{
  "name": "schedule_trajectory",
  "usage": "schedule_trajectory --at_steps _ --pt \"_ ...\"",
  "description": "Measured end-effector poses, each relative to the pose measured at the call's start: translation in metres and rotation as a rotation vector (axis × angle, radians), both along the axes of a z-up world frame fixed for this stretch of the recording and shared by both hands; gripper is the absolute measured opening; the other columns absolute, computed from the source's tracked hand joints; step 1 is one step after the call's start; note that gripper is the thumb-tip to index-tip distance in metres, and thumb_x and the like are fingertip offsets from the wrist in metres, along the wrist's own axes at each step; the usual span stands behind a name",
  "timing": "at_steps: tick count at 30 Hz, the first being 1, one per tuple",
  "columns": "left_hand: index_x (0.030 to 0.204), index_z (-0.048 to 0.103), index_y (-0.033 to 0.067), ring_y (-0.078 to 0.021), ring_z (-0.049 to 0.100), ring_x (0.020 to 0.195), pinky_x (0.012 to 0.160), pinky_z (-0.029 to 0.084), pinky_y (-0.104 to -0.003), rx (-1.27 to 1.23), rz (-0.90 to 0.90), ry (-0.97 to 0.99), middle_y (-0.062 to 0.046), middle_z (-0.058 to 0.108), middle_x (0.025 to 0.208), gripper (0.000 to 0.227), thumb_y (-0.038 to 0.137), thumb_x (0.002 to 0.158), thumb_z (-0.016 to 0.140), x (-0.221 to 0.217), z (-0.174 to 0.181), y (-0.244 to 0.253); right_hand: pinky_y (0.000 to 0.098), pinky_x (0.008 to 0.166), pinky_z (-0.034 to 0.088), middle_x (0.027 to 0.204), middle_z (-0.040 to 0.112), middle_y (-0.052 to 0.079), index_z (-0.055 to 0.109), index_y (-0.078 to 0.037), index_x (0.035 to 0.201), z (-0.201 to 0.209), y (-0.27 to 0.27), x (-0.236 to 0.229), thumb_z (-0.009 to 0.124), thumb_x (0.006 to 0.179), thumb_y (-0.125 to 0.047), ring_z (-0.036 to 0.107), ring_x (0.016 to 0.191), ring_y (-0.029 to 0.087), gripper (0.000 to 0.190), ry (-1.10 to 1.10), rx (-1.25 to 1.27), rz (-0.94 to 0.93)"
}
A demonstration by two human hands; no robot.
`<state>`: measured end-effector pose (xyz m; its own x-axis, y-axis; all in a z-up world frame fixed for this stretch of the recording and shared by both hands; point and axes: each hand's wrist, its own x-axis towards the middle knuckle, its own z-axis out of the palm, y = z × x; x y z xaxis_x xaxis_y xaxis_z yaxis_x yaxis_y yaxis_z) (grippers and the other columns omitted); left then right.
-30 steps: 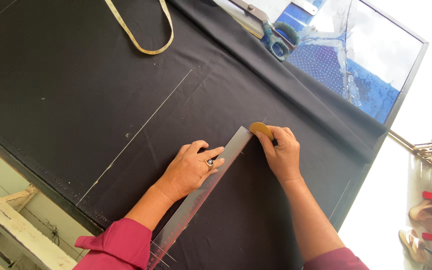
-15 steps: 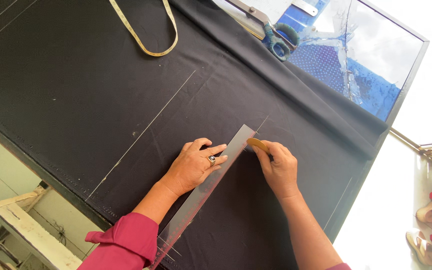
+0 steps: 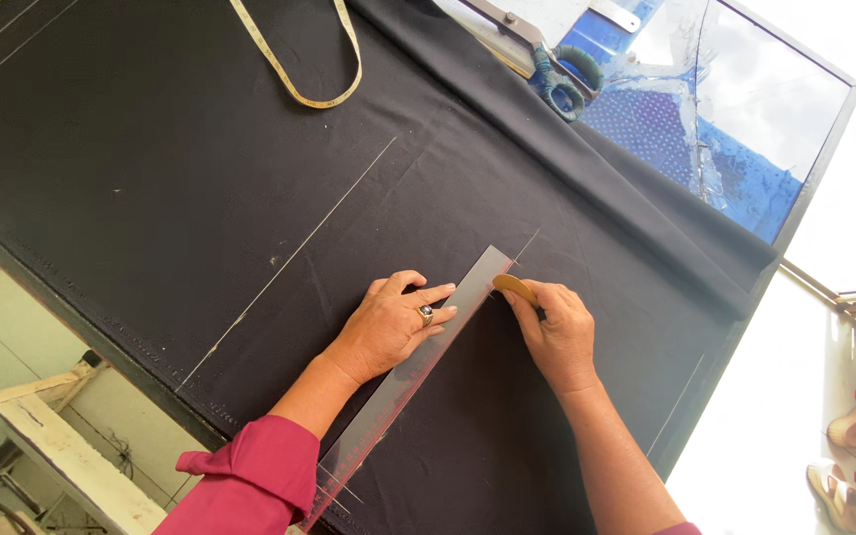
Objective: The person measures and marks a large piece of black fabric on a table using a measuring tape, a ruler, and a yellow chalk-like marker. They draw multiple straight lines and crosshairs to create a grid pattern on the fabric.
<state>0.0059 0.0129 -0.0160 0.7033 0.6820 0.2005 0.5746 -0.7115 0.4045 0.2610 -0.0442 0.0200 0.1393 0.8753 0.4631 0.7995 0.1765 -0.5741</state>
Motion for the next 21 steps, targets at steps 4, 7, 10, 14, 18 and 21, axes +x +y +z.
schedule_trajectory --at_steps 4,7,10,14,18,21 --pt "0.122 0.072 0.0376 -0.0188 0.047 0.131 0.107 0.039 -0.040 -0.011 -0.005 0.008 0.017 0.063 0.139 0.026 0.041 0.099 0.063 0.000 -0.001 0.001 0.0326 0.081 0.058 0.087 0.078 0.000 0.075 -0.012 0.095 0.000 0.000 0.000 0.081 0.092 -0.020 0.075 0.082 0.020 0.009 -0.022 -0.003 0.014" --pt "0.122 0.072 0.0389 -0.0188 0.046 0.131 0.107 0.038 -0.040 -0.011 -0.011 0.014 0.017 0.063 0.140 0.026 0.041 0.098 0.062 0.001 0.002 0.002 0.0332 0.081 0.058 0.088 0.078 0.001 0.075 -0.012 0.095 -0.010 0.003 0.006 0.082 0.092 -0.019 0.075 0.084 0.021 0.010 -0.041 -0.008 0.028" --pt "0.123 0.072 0.0383 -0.0179 0.047 0.131 0.107 0.039 -0.039 -0.007 0.004 0.009 0.018 0.063 0.139 0.026 0.040 0.098 0.063 0.000 -0.002 0.000 0.0319 0.082 0.058 0.088 0.078 0.000 0.075 -0.012 0.095 -0.003 0.001 0.002 0.082 0.092 -0.020 0.075 0.083 0.020 0.011 -0.028 -0.018 0.003" --pt "0.122 0.072 0.0390 -0.0179 0.046 0.131 0.107 0.038 -0.040 -0.019 0.001 0.018 0.018 0.063 0.140 0.026 0.041 0.098 0.063 0.001 0.002 0.001 0.0318 0.081 0.058 0.087 0.078 0.002 0.075 -0.010 0.094 0.001 0.000 0.000 0.082 0.092 -0.019 0.075 0.083 0.020 0.011 -0.030 -0.028 0.003" --pt "0.122 0.073 0.0382 -0.0175 0.046 0.131 0.107 0.039 -0.039 -0.034 0.005 0.016 0.018 0.064 0.138 0.025 0.041 0.098 0.064 0.001 0.005 0.001 0.0313 0.080 0.059 0.084 0.077 0.000 0.075 -0.013 0.095 -0.001 0.001 0.003 0.082 0.092 -0.021 0.075 0.081 0.020 0.011 -0.046 -0.054 -0.004" --pt "0.121 0.073 0.0387 -0.0172 0.046 0.131 0.107 0.039 -0.039 -0.034 0.005 0.015 0.018 0.064 0.138 0.025 0.041 0.098 0.064 0.001 0.002 0.001 0.0301 0.079 0.059 0.084 0.077 -0.001 0.076 -0.014 0.095 -0.004 0.001 0.003 0.082 0.092 -0.022 0.075 0.081 0.019 0.011 -0.055 -0.047 -0.013"
